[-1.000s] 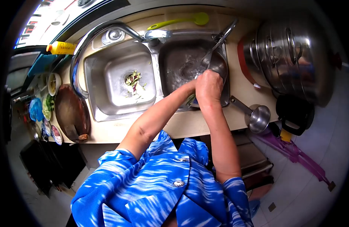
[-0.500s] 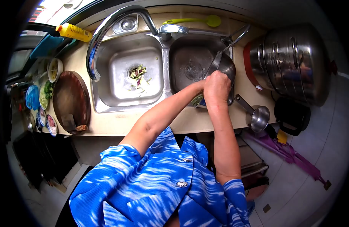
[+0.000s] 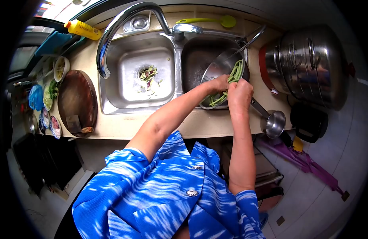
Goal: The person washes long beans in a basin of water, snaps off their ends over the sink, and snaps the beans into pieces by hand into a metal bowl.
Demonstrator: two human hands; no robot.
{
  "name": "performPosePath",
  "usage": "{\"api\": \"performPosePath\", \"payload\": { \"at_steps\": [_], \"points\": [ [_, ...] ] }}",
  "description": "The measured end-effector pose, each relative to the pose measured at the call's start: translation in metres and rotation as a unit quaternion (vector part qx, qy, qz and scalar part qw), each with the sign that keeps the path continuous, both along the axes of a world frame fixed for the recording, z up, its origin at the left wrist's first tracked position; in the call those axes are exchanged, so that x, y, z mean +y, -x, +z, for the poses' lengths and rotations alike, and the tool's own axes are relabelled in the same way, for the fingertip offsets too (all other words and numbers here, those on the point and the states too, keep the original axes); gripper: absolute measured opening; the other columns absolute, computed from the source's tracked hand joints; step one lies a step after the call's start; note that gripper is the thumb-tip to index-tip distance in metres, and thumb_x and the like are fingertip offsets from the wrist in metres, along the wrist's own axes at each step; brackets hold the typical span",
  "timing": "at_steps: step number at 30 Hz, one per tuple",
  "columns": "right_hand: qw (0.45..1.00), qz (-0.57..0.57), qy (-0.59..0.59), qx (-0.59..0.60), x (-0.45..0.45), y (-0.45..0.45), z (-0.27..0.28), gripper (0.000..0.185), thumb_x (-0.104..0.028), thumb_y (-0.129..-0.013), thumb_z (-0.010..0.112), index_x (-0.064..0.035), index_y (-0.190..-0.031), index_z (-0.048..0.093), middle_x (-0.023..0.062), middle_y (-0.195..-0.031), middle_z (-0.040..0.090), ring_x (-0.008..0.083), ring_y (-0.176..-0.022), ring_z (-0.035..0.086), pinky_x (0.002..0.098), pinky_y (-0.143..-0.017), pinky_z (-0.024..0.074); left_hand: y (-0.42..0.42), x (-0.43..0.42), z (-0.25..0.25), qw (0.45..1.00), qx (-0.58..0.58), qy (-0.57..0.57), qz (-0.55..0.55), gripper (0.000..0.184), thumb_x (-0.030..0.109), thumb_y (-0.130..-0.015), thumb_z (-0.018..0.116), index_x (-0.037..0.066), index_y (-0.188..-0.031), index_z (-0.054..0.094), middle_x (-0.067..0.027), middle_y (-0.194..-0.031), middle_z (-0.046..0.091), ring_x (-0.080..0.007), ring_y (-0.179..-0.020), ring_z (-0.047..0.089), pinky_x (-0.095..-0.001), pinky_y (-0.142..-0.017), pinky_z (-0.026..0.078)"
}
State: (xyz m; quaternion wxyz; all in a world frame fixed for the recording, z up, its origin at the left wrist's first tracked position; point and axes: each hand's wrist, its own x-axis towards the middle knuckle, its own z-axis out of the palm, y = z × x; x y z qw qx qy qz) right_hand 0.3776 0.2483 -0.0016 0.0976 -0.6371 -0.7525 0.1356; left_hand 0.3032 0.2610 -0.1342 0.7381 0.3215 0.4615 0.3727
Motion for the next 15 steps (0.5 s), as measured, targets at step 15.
{"api": "performPosePath", "payload": {
  "at_steps": [15],
  "points": [
    [0.885, -0.199, 0.217, 0.36, 0.008, -0.057, -0.17, 0.015, -0.006, -0.08, 0.051, 0.0061, -0.086, 0.058, 0.0148, -0.066, 0.061, 0.0227, -0.05, 0.061, 0.031, -0.04, 0.0503, 0.044, 0.032, -0.047, 0.865, 0.5, -0.031, -0.025, 0.07, 0.035, -0.067, 0.071, -0.01, -0.114, 0.045, -0.0249, -0.093, 0.061, -0.0335, -0.093, 0.059, -0.0382, -0.08, 0.047]
  ]
}}
